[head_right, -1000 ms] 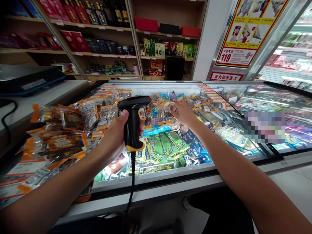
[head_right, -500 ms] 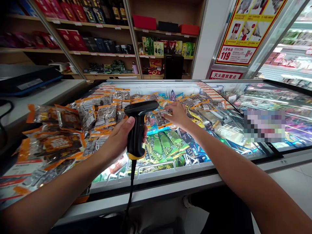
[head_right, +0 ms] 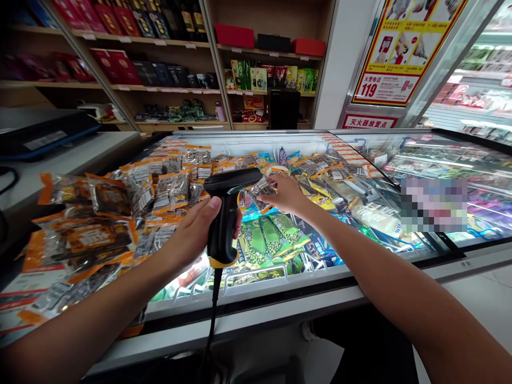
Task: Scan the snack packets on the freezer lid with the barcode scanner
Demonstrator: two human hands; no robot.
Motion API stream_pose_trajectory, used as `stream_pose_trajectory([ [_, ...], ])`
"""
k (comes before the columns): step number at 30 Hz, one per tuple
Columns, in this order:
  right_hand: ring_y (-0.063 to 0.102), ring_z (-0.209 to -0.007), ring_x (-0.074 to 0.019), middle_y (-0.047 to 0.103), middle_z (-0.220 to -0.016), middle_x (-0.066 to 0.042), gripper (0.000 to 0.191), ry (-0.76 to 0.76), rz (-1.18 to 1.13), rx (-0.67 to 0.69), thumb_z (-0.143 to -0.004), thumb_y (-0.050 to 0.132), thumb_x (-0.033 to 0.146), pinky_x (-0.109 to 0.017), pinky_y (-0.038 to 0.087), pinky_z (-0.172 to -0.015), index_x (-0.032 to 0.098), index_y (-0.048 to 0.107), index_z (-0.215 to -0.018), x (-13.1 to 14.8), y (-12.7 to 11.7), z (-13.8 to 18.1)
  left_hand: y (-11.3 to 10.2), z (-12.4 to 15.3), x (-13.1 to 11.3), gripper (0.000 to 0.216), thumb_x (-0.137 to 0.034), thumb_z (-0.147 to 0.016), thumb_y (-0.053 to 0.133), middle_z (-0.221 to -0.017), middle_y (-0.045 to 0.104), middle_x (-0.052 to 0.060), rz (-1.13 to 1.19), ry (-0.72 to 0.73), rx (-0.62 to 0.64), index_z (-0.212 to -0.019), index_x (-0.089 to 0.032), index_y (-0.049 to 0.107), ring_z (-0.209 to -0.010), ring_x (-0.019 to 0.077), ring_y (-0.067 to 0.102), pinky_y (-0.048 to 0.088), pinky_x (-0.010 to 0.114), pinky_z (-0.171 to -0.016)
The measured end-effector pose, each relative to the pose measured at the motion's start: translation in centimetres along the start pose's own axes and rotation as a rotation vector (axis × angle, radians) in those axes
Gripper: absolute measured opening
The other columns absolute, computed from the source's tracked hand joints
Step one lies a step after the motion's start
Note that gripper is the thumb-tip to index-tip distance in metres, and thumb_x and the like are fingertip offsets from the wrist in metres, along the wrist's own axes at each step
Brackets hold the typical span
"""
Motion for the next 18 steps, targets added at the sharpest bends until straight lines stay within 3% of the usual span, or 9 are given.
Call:
stream_pose_trajectory([
  [2,0.067,-0.109,-0.0306,0.070,-0.117,-0.011,0.051,0.015,-0.298,0.019,-0.080,0.079,0.043,-0.048,0.054,-0.091,0.024,0.059,-0.122,-0.3,-0.2,-0.2,-0.1,0.1,0.1,0.053,-0.068,-0.097,0.050,-0.091,0.069,0.007,-0.007,-0.012,0.005,-0.113,-0.019,0.061,-0.071,0.0171,0.063,0.051,0.027,-0.060],
  [4,0.070,-0.103,-0.0285,0.074,-0.112,-0.009,0.054,0.057,-0.528,-0.045,-0.080,0.079,0.043,-0.045,0.055,-0.087,0.025,0.054,-0.125,-0.8,-1.0,-0.3,0.0,0.2,0.1,0.053,-0.068,-0.098,0.048,-0.096,0.070,0.008,-0.028,-0.026,0.044,-0.115,-0.019,0.061,-0.072,0.0169,0.062,0.050,0.027,-0.060],
  [8,0.072,-0.100,-0.0259,0.075,-0.107,-0.007,0.050,0.212,-0.769,-0.163,-0.076,0.083,0.042,-0.040,0.055,-0.085,0.025,0.057,-0.115,-1.9,-2.6,-0.3,0.7,0.6,0.1,0.046,-0.062,-0.100,0.050,-0.096,0.069,0.007,-0.112,-0.042,0.184,-0.110,-0.019,0.060,-0.076,0.0167,0.060,0.047,0.027,-0.064],
  [13,0.070,-0.110,-0.0257,0.075,-0.116,-0.006,0.047,0.241,-0.791,-0.218,-0.075,0.083,0.045,-0.040,0.056,-0.085,0.026,0.061,-0.113,-2.1,-3.5,-0.3,1.6,0.8,0.1,0.040,-0.058,-0.098,0.059,-0.090,0.068,0.005,-0.214,-0.050,0.270,-0.105,-0.019,0.060,-0.084,0.0179,0.061,0.046,0.029,-0.073],
  [18,0.073,-0.103,-0.0261,0.076,-0.109,-0.007,0.054,0.207,-0.793,-0.229,-0.073,0.085,0.044,-0.041,0.056,-0.084,0.024,0.061,-0.117,-2.4,-3.2,-0.5,1.8,0.8,-0.1,0.040,-0.059,-0.097,0.059,-0.087,0.067,0.004,-0.226,-0.028,0.282,-0.104,-0.019,0.060,-0.082,0.0176,0.060,0.047,0.029,-0.072],
])
Point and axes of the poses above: each hand's wrist, its own z-axis away from the middle knuckle, its own y-axis out of the palm, x = y × z, the point moved 6 cm from there along -z, towards the middle knuckle
